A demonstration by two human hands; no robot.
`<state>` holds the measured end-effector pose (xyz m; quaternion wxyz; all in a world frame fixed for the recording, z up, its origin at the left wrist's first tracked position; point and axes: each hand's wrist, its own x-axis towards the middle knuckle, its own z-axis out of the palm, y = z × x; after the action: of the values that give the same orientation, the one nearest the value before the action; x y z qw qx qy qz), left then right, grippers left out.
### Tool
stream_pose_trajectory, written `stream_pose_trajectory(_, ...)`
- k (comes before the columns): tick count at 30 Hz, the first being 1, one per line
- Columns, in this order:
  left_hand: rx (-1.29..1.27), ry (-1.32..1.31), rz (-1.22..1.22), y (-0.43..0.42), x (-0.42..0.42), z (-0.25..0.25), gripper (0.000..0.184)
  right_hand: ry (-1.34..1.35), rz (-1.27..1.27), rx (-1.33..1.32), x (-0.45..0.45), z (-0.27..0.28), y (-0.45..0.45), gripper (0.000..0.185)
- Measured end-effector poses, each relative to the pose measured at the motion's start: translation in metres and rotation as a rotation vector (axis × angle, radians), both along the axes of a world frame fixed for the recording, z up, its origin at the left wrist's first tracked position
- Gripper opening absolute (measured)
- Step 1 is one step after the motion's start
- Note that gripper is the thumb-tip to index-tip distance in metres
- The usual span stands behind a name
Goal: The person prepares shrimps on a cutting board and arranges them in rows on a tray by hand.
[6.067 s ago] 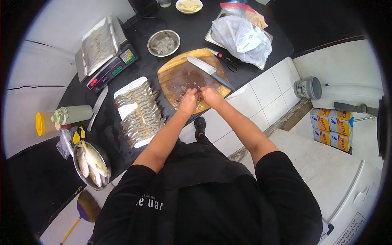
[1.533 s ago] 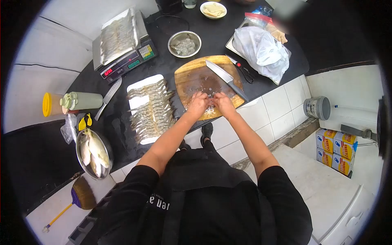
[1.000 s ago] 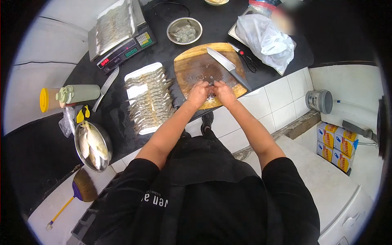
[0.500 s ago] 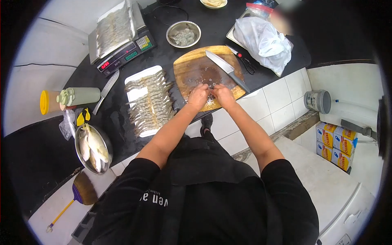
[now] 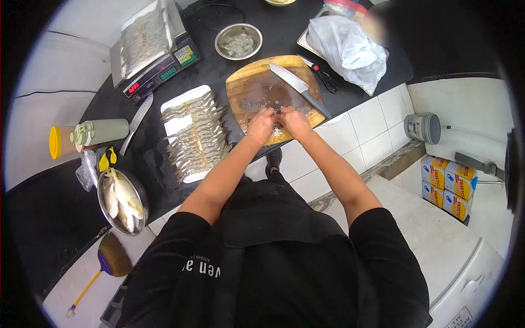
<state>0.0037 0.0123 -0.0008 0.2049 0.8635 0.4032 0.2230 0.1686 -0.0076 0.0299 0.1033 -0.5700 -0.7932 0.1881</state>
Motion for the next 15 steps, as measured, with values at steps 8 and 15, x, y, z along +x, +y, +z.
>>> stream_pose_trajectory(8,-0.057,0.068,0.007,-0.003,-0.001,0.007,0.012,0.049,0.073,0.043,0.008,-0.008,-0.001,0.013)
stream_pose_trajectory(15,-0.104,0.115,-0.037,0.001,-0.005,0.015,0.011,0.015,0.067,0.016,0.01,-0.019,0.002,0.013)
